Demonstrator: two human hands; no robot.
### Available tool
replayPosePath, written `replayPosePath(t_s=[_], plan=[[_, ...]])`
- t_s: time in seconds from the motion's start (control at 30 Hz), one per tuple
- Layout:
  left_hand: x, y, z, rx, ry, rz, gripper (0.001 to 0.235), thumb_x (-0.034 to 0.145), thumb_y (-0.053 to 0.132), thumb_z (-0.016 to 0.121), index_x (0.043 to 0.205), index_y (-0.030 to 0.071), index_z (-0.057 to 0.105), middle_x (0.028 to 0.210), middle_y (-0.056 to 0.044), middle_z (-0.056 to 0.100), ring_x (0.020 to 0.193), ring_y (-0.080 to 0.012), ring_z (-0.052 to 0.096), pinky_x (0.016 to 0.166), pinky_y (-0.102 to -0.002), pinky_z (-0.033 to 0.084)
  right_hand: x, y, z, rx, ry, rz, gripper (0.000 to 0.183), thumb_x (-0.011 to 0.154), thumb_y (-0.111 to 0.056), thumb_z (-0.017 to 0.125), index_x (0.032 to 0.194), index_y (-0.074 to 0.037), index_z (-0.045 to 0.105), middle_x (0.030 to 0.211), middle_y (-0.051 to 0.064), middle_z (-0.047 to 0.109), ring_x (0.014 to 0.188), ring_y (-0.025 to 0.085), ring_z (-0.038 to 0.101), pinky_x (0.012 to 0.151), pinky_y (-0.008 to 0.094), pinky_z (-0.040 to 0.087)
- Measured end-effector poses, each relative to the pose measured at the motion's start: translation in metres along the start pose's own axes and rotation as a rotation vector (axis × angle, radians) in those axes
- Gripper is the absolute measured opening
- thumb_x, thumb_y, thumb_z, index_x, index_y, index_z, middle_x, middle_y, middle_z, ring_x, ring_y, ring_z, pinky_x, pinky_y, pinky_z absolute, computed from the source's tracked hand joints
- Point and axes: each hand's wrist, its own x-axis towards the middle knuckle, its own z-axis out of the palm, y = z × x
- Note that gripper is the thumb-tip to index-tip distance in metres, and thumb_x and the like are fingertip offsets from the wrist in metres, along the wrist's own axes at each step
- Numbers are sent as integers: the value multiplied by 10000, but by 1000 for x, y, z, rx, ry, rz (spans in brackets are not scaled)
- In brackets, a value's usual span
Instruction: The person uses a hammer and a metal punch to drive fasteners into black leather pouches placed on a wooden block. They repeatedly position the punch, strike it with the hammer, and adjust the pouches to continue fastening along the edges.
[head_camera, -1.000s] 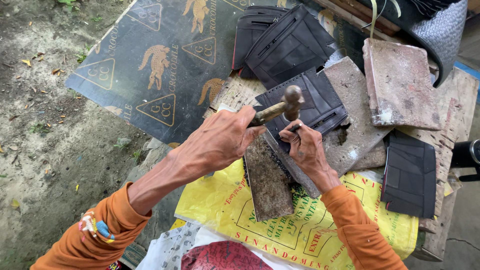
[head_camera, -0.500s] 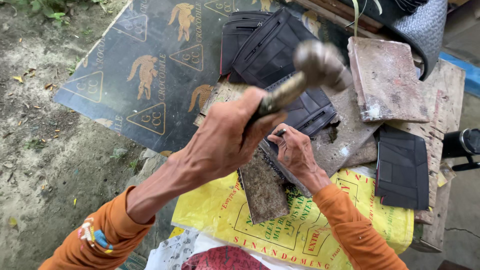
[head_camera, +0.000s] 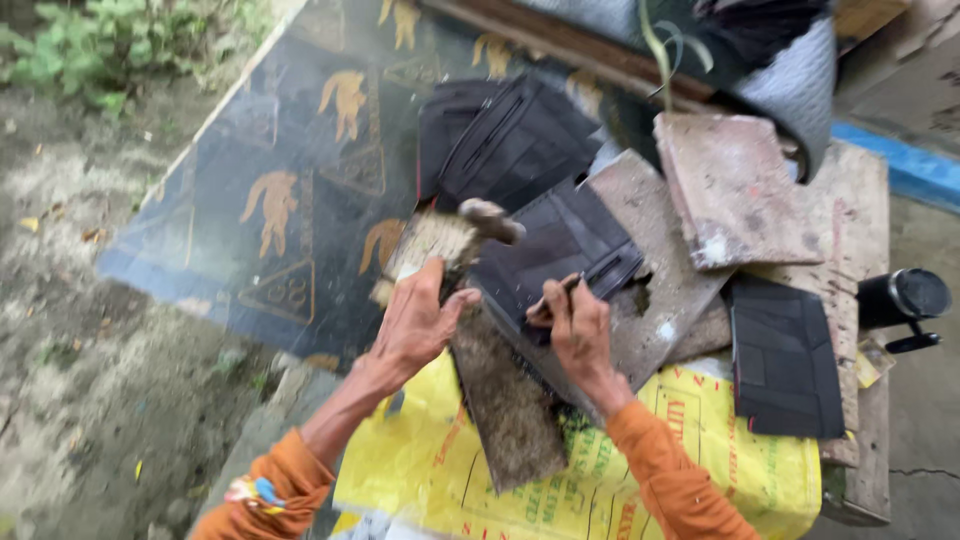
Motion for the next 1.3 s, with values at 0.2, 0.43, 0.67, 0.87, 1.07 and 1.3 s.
replayPosePath(t_s=[0.2,0.43,0.67,0.87,1.07,1.3], plan=[[38,-19,44,105,190,-70,582,674,271,922,977,-75,565,938,-306,626,922,-511,600,774,-538,471,28,69,-89,309,372,-78,353,1084,-278,489,975,0,677,998,82,727,818,194,755,689,300,650],[47,-18,49,-87,-52,-415,403,765,143,846,1044,-19,604,887,-239,715,832,-377,745,739,-453,556,117,221,-324,753,776,552,423,1006,-399,655,1277,-87,563,1245,148,635,1181,343,593,938,540,529],[47,-21,54,-114,-11,-235,368,760,65,809,1057,-21,609,901,-232,704,854,-404,691,765,-461,529,143,219,-314,884,637,465,413,1015,-338,599,1357,-115,541,1311,138,619,1243,405,547,1019,678,424],[48,-25,56,-126,-38,-236,349,775,115,806,1026,-24,608,904,-231,698,850,-396,705,761,-461,533,162,176,-282,1022,637,476,433,1011,-194,599,1404,-62,474,1445,210,538,1382,401,511,1142,704,382],[47,-22,51,-121,-24,-196,319,773,124,809,980,-20,614,862,-245,682,834,-416,684,758,-464,524,152,132,-234,1269,198,480,351,1012,-144,555,1294,61,524,1446,328,559,1323,543,539,1101,703,431],[48,-43,56,-189,-35,-154,300,758,117,815,959,-4,629,817,-217,683,788,-389,682,726,-447,520,80,85,-202,521,3,259,286,1143,-201,531,1127,81,579,1090,249,673,917,356,700,806,551,596]])
